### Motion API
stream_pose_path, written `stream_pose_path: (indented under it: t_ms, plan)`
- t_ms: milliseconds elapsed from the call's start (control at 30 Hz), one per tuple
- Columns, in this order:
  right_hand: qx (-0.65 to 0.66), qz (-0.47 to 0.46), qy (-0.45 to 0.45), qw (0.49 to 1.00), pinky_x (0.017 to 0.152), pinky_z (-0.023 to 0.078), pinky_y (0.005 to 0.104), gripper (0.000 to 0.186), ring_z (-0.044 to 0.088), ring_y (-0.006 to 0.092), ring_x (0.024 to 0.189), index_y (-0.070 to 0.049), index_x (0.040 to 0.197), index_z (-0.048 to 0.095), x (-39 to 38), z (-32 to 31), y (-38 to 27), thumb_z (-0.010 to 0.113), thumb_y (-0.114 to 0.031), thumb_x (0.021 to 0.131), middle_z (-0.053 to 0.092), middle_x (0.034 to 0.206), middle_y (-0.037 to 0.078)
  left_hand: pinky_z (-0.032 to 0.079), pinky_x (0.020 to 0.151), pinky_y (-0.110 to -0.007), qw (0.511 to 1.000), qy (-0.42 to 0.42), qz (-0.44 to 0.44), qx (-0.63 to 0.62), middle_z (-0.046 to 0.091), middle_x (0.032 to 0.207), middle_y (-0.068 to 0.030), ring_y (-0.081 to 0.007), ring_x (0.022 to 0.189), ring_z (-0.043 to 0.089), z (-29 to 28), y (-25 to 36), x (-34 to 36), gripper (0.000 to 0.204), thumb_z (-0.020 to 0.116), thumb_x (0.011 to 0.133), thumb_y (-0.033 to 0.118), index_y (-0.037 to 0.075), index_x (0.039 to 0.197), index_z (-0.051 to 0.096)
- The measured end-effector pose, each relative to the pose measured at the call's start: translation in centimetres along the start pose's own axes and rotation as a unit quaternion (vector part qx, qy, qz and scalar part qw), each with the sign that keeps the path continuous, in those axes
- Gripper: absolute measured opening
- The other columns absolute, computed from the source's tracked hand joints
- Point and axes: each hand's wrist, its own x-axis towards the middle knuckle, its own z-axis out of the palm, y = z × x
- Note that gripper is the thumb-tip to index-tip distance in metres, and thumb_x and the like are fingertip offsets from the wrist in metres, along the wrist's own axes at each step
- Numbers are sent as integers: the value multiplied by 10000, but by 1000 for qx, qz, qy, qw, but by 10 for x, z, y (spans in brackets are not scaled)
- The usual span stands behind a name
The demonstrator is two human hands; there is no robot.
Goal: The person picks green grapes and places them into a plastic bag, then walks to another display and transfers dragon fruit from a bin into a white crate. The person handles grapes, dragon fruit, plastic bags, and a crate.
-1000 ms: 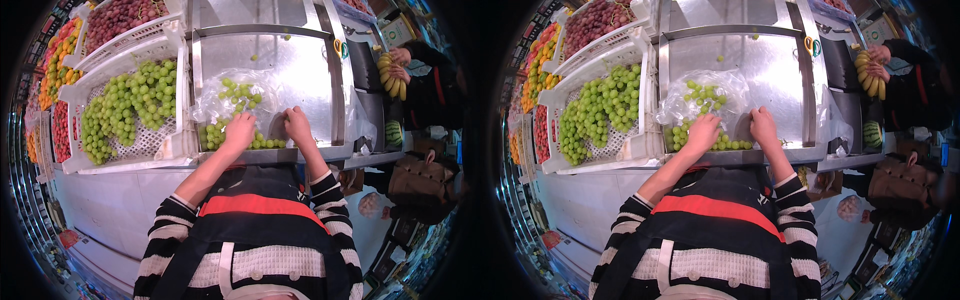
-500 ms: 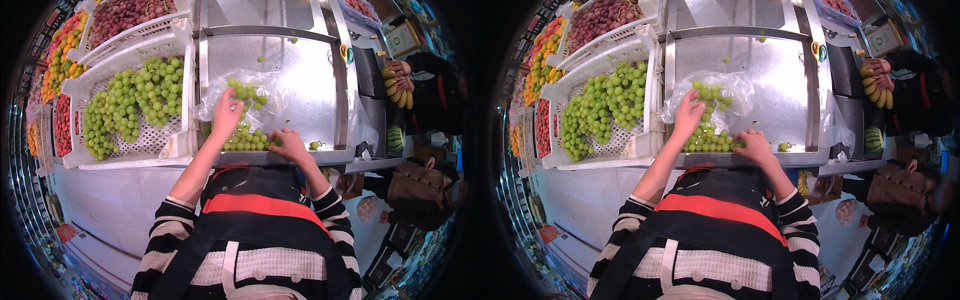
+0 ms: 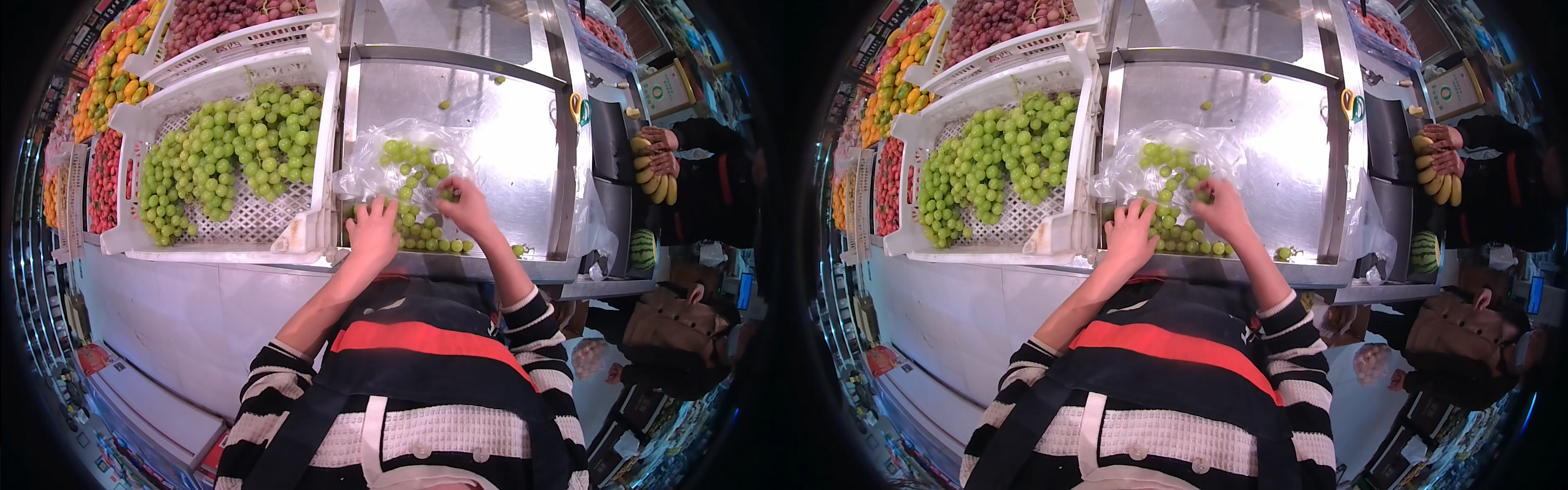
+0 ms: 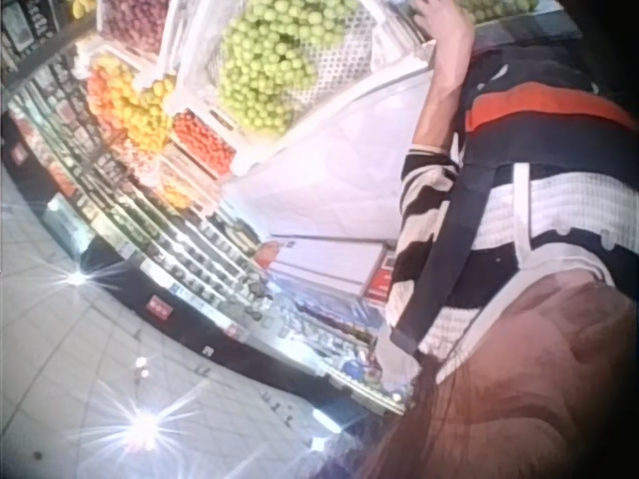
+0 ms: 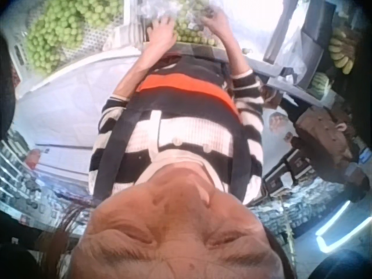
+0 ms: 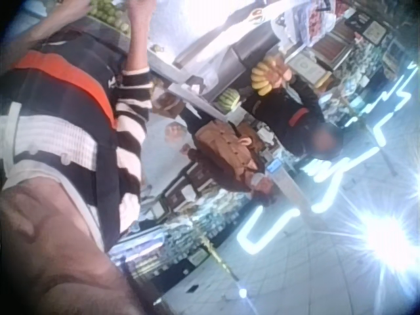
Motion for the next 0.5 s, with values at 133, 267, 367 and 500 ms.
stream_pose_path:
  t_ms: [133, 267, 367, 500]
  plan:
    - [-1, -145, 169, 975, 743, 528, 346, 327, 645, 238, 905, -30, 1068, 602, 21, -8, -24, 696, -65, 756, 607, 933, 132, 470, 868, -491, 1000, -24, 0, 4, 412, 1279, -96, -344, 1124, 457, -3, 1, 8, 640, 751, 716, 191, 167, 1295, 479]
    - [-94, -75, 35, 992, 799, 512, 396, 399, 632, 305, 926, -62, 1130, 578, -11, -12, -22, 701, -183, 770, 599, 1048, 158, 490, 867, -472, 999, -20, -10, 26, 403, 1269, -110, -362, 1133, 444, -6, 1, 6, 652, 759, 701, 186, 180, 1291, 480]
    - [-220, 22, -84, 972, 803, 495, 447, 462, 612, 351, 951, -107, 1178, 557, -45, -1, -5, 679, -302, 778, 574, 1121, 173, 484, 880, -474, 999, -7, 1, 45, 387, 1297, -131, -382, 1149, 431, 2, 1, 4, 679, 772, 688, 202, 153, 1296, 474]
    - [-171, -73, -64, 980, 853, 475, 460, 522, 578, 387, 1033, -112, 1223, 525, -48, 33, 20, 677, -333, 774, 573, 1125, 185, 423, 958, -515, 998, -59, 8, -31, 418, 1305, -205, -399, 1171, 426, 14, -9, 18, 741, 789, 664, 264, 57, 1303, 476]
